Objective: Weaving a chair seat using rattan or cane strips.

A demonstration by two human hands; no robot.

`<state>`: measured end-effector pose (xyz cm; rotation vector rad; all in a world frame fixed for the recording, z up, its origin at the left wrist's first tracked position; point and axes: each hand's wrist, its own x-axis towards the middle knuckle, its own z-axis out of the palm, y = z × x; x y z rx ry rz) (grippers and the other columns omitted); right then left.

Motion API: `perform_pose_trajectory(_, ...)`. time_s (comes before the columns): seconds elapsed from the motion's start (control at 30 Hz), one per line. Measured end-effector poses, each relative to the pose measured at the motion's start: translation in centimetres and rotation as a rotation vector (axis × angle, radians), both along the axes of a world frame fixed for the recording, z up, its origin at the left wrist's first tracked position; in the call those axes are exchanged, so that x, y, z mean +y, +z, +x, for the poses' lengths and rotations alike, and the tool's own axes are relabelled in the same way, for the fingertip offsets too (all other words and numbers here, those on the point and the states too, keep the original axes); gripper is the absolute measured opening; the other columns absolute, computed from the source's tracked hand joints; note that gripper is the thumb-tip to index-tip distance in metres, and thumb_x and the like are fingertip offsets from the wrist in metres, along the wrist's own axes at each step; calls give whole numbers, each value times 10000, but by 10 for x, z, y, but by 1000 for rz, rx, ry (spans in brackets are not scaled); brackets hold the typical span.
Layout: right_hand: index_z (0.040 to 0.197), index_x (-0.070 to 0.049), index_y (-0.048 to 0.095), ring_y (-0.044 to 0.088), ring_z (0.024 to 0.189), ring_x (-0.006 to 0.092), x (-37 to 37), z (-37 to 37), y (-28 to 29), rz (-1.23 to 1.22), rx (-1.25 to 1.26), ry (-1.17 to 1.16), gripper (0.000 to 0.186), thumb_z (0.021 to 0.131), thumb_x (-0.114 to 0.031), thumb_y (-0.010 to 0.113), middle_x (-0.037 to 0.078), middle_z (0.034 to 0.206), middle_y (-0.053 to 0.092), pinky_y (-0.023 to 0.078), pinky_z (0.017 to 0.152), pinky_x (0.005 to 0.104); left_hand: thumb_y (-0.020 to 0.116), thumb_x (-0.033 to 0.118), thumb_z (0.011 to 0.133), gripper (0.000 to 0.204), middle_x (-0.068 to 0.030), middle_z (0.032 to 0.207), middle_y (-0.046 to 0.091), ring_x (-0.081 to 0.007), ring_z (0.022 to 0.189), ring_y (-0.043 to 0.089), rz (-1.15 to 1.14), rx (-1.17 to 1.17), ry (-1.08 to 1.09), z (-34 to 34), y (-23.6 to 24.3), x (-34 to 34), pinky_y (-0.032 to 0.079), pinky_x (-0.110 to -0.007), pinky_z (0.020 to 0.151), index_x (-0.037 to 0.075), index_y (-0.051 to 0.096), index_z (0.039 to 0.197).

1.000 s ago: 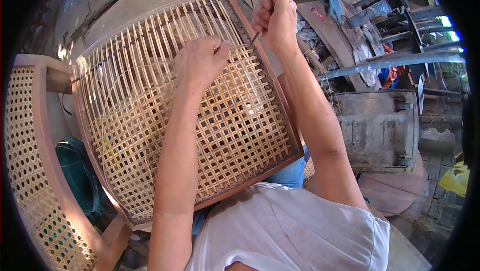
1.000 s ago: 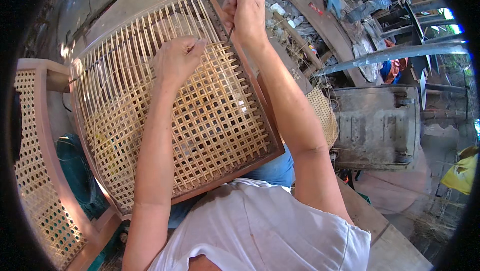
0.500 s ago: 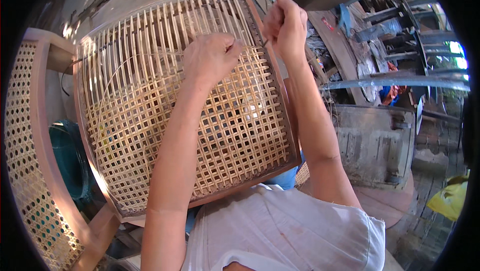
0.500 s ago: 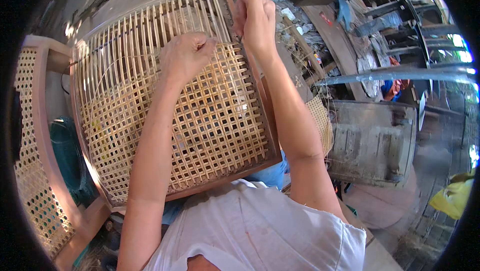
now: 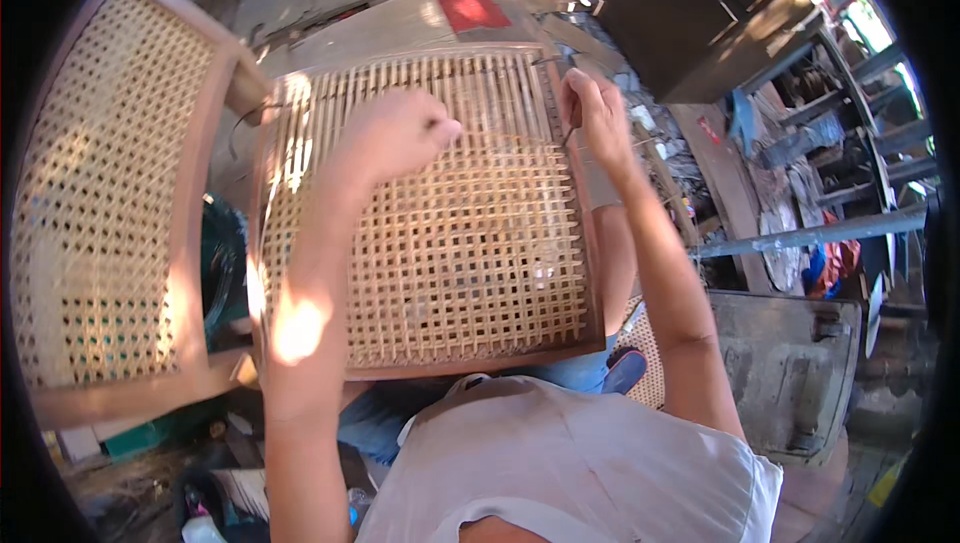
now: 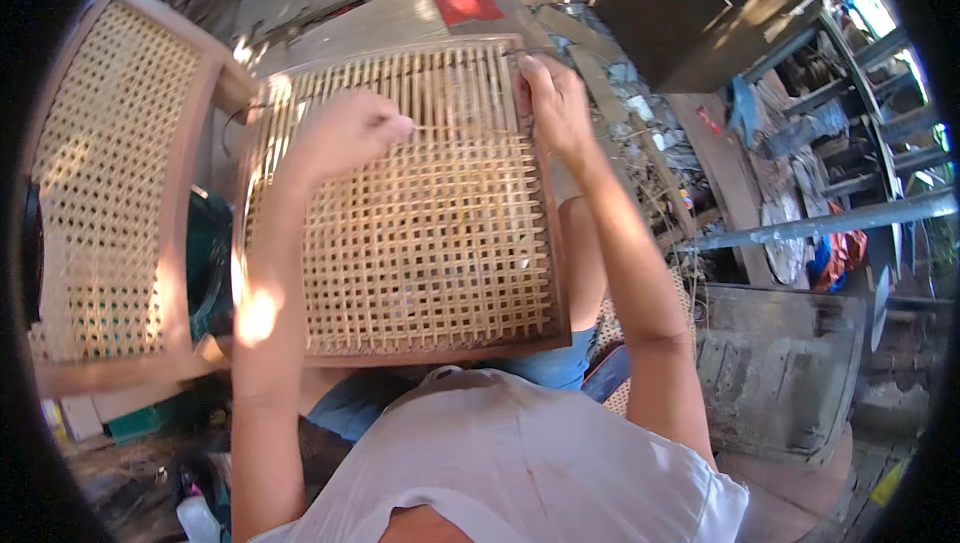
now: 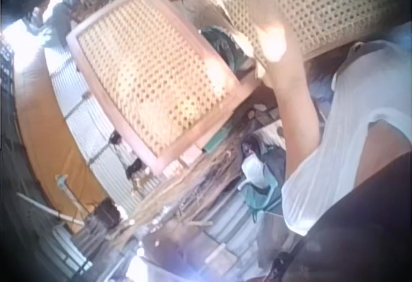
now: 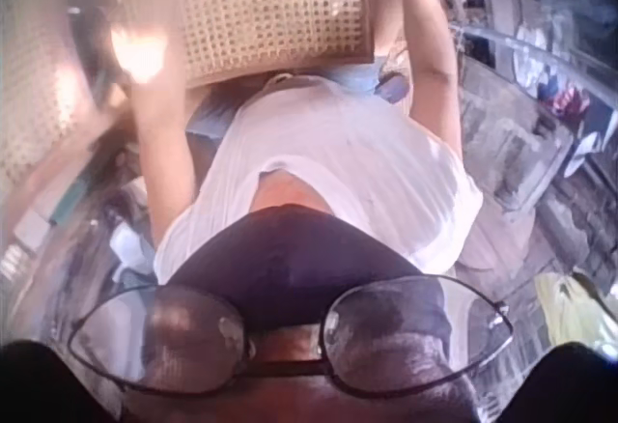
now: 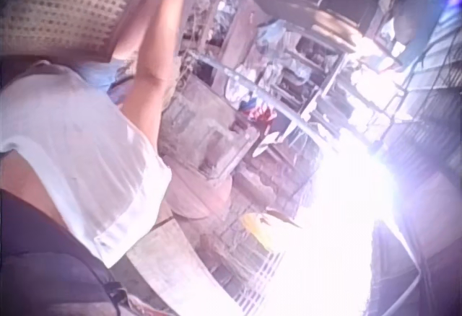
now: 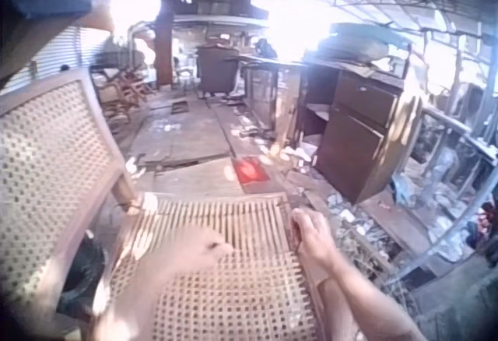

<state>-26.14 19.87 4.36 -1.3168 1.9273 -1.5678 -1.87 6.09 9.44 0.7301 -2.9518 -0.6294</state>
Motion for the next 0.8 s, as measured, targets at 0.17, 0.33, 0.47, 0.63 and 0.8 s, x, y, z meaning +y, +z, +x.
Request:
perform_pose_trajectory(0.17, 1077, 14, 673, 634, 958, 259, -2, 72, 87, -272, 686, 234, 269, 984, -214, 566, 126, 1008, 701, 490, 874, 366, 673, 245, 901, 257, -48, 676, 638, -143, 629, 579, -112, 192, 40, 85, 114, 7, 453, -305, 615, -7, 717, 872)
perform_pose_trajectory(0.33, 1112, -55, 709, 625, 755, 143, -19, 169, 149, -134, 178, 788, 393, 996, -400, 563, 46, 789, 638, 508, 675, 288, 644, 247, 945, 273, -2, 795, 669, -103, 752, 623, 43, 86, 85, 134, 202, 38, 476, -238, 688, -13, 725, 963)
perform_pose_trajectory(0.47, 776, -36, 694, 448, 437, 76, 18, 185, 230, -179, -123, 615, 296, 961, -250, 611, 42, 643, 627, 350, 375, 269, 609, 269, 973, 290, -25, 921, 679, -99, 823, 626, -152, 545, 250, 223, 212, 46, 471, -219, 729, 2, 708, 1027)
perform_pose_trajectory(0.63, 715, -78, 509, 450, 535, 99, 72, 62, 237, -151, 407, 920, 394, 988, -360, 484, 5, 646, 470, 363, 506, 249, 598, 222, 981, 250, -35, 955, 682, -102, 784, 586, 43, 235, 137, 271, 238, 62, 457, -237, 706, 17, 691, 1090)
perform_pose_trajectory(0.8, 1187, -14, 658, 697, 772, 172, 117, 55, 251, 111, 230, 904, 539, 927, -482, 599, 147, 928, 688, 539, 619, 258, 625, 103, 954, 166, -34, 857, 662, -98, 699, 548, -16, 332, 51, 207, 186, 66, 444, -249, 631, -7, 705, 1049)
